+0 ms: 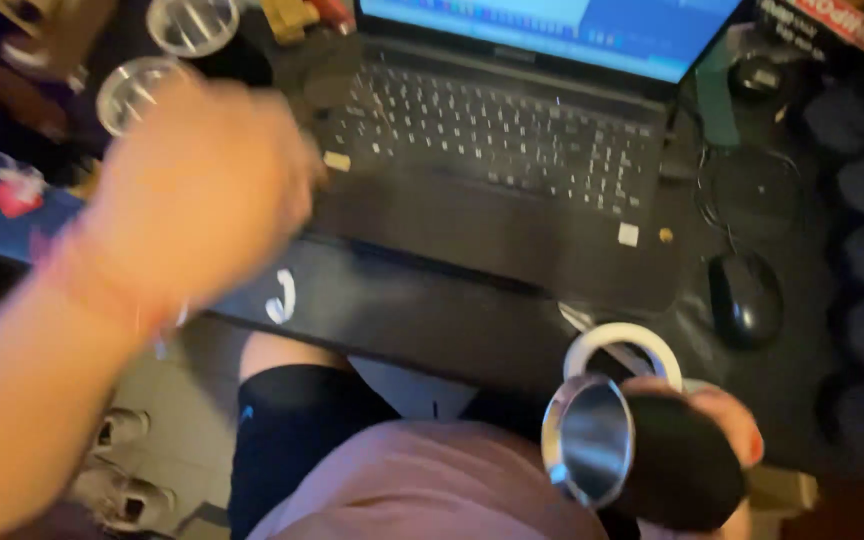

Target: The person sits on the floor and repeatedly applies white tape to the rim of black metal cups. They pick up cups, wrap tape around the rim, smooth it down, and place the cups back on the table. The process is repeated for several cups.

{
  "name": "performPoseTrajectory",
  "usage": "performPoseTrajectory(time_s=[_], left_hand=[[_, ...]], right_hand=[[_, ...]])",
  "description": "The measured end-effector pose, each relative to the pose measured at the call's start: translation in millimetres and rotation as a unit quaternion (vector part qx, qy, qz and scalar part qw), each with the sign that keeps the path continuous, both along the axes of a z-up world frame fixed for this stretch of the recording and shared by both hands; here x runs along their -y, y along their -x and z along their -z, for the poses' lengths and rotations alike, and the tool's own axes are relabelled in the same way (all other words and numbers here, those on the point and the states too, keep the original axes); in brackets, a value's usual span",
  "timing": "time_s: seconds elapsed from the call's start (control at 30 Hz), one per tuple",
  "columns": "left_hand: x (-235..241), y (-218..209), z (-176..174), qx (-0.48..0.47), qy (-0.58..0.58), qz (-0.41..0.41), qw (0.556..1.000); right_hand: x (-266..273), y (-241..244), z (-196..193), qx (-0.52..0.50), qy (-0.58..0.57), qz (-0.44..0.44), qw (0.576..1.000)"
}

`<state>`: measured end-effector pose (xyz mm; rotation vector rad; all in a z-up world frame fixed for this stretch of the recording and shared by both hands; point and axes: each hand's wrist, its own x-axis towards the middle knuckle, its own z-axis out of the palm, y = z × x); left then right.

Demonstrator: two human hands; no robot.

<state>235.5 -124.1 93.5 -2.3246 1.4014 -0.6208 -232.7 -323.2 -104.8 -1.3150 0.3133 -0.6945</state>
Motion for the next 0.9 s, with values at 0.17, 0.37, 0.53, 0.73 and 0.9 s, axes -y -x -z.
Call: performPoseTrajectory(time_s=[0.17,0.37,0.53,0.73,0.9], left_hand=[[-28.5,107.2,65.6,-0.177,0.099,0.237,0.95],[-14.5,106.2,136.9,-0.162,0.128,0.242,0.948],[-32.9,113.1,150.8,-0.182,0.202,0.175,0.946],[-78.1,143.7,164.6,-0.238,0.324,0.137,0.905],[-122.3,162.0,217.1,-0.35,0.28,0.095,0.889]], right_hand=[[36.6,-113.3,-139.3,-0.134,0.322,-0.024,0.937],[22.9,-163.4,-197.0,-0.277,0.508,-0.116,0.807],[-20.5,-223.3,-205.8,-0.375,0.515,-0.164,0.753],[-54.6,-269.3,-193.0,-0.408,0.58,-0.228,0.667],[-61.8,-278.3,-183.0,-0.431,0.602,-0.243,0.627]])
